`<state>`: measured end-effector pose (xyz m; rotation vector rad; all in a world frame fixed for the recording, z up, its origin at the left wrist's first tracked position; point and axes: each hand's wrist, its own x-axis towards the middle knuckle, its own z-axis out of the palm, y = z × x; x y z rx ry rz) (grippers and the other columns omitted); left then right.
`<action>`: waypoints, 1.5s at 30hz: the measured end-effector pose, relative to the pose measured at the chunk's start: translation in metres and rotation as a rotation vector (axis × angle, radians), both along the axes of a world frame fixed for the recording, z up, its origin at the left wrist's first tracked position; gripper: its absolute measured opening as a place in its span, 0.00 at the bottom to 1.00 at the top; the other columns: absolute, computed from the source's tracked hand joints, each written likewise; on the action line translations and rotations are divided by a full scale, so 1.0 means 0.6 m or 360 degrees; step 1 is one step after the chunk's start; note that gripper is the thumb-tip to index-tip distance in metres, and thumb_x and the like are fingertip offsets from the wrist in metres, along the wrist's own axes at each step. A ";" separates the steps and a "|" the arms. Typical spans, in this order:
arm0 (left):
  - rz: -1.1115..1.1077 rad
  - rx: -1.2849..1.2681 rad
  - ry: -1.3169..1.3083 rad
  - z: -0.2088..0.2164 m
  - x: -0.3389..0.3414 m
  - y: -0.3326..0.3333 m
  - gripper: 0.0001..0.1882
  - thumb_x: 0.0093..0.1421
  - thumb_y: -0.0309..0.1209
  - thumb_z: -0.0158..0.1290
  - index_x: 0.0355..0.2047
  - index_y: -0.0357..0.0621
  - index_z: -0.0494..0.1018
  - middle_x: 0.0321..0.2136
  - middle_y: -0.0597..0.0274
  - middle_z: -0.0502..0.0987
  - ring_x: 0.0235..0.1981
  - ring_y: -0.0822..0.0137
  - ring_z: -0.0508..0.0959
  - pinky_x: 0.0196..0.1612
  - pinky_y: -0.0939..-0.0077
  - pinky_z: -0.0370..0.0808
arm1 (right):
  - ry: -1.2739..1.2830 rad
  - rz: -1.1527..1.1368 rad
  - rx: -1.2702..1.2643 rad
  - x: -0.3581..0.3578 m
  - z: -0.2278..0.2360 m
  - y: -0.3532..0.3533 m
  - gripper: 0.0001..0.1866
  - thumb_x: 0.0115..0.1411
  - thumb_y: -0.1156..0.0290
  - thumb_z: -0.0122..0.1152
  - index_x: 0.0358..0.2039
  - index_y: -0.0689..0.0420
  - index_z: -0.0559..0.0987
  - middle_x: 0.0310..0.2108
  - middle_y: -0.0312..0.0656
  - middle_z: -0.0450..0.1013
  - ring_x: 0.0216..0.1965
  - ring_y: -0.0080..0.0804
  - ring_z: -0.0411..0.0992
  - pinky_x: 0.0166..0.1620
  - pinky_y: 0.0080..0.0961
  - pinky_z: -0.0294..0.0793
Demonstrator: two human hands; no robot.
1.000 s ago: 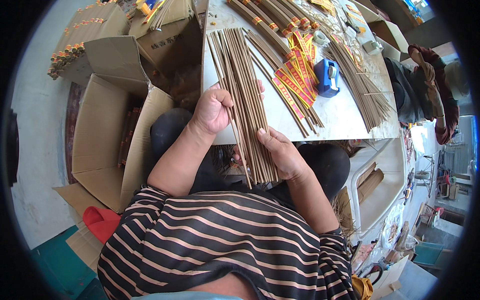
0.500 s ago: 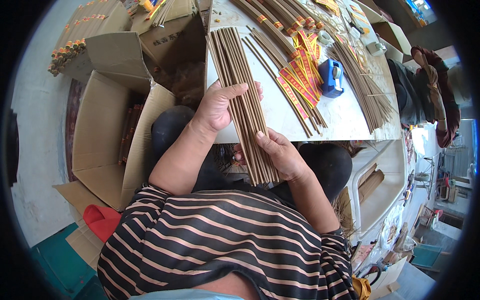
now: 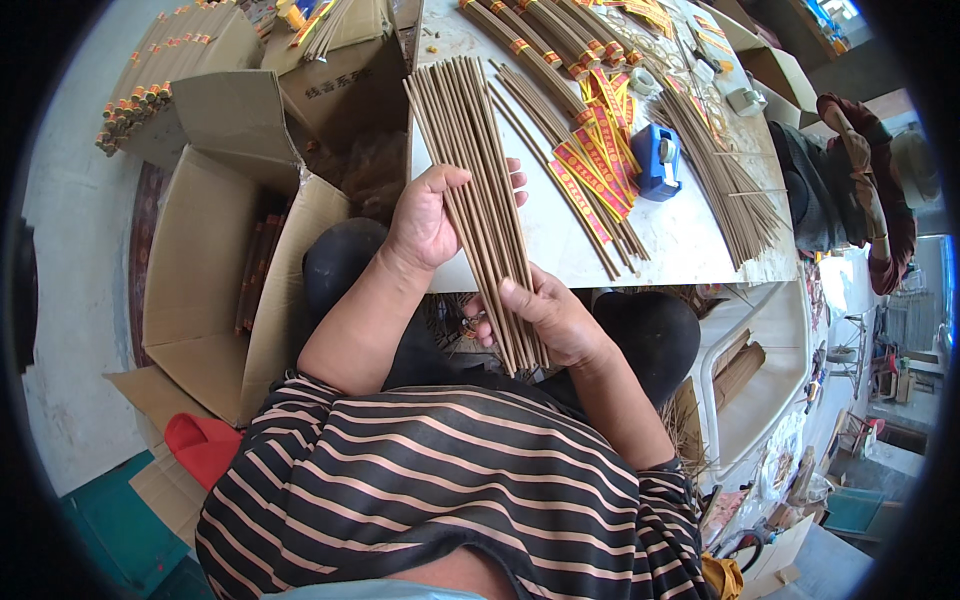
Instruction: The person gathers loose incense sticks, aligns them into bundles, and wraps each bundle with a small paper label. The person places finished bundles into a cardboard box and repeats the process.
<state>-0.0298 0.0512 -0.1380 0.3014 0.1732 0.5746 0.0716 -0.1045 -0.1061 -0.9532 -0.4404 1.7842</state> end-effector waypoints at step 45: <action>0.0269 -0.0202 0.0077 -0.009 0.024 0.027 0.12 0.61 0.34 0.48 0.20 0.47 0.66 0.13 0.70 0.63 0.14 0.75 0.61 0.19 0.80 0.61 | -0.3061 -0.0718 -0.0525 0.465 -0.042 -0.068 0.14 0.52 0.64 0.59 0.37 0.59 0.77 0.33 0.48 0.74 0.35 0.40 0.73 0.40 0.31 0.70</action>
